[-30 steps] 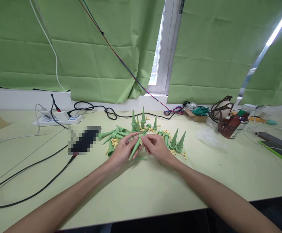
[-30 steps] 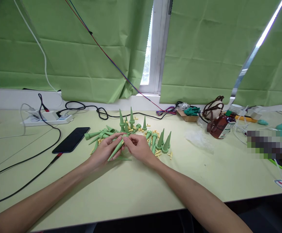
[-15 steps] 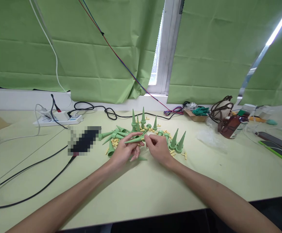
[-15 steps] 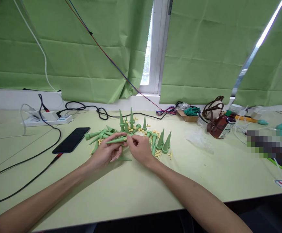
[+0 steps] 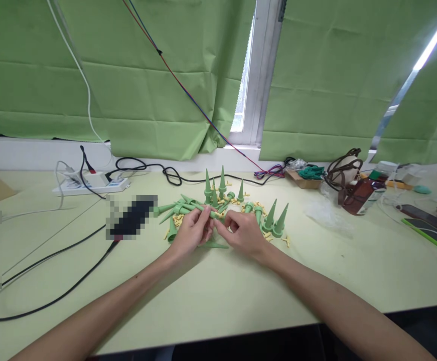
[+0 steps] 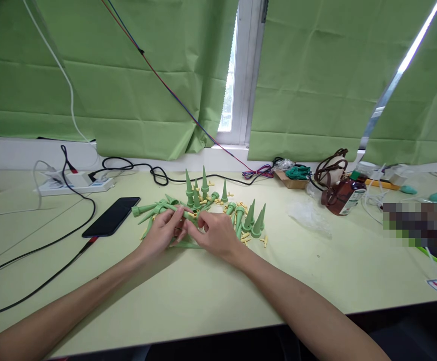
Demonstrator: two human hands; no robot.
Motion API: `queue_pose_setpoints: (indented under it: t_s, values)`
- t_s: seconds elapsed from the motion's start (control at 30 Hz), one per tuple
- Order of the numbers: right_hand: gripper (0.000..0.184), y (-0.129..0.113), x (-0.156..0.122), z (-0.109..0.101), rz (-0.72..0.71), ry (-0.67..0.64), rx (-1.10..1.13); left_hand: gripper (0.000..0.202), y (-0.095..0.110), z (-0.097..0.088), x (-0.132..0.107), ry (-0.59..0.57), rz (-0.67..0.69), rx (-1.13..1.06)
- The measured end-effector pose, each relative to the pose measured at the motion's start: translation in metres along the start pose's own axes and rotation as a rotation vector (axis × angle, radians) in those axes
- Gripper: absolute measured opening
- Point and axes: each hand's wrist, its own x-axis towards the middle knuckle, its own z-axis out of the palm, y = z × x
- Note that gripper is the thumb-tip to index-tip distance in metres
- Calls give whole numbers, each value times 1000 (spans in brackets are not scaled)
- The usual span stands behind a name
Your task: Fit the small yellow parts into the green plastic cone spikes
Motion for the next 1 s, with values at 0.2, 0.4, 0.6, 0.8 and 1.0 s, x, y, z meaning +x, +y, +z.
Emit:
queue_pose_setpoints:
  t_s: [0.2,0.4,0.6,0.8,1.0]
  values:
    - [22,2,-1,-3,-130,-69,-96,45,1,-6,0,-58,75,196]
    - [12,1,-5,-3,-222,-202,-137,47,-5,-6,1,-89,83,252]
    - [11,-5,-7,-2,-176,-294,-100,47,-3,-4,-2,-110,77,320]
    - [14,-7,-6,-3,-159,-322,-27,48,-1,-4,-3,-120,78,316]
    - [15,-7,-6,-3,-160,-316,-14,49,0,-4,-3,-109,96,337]
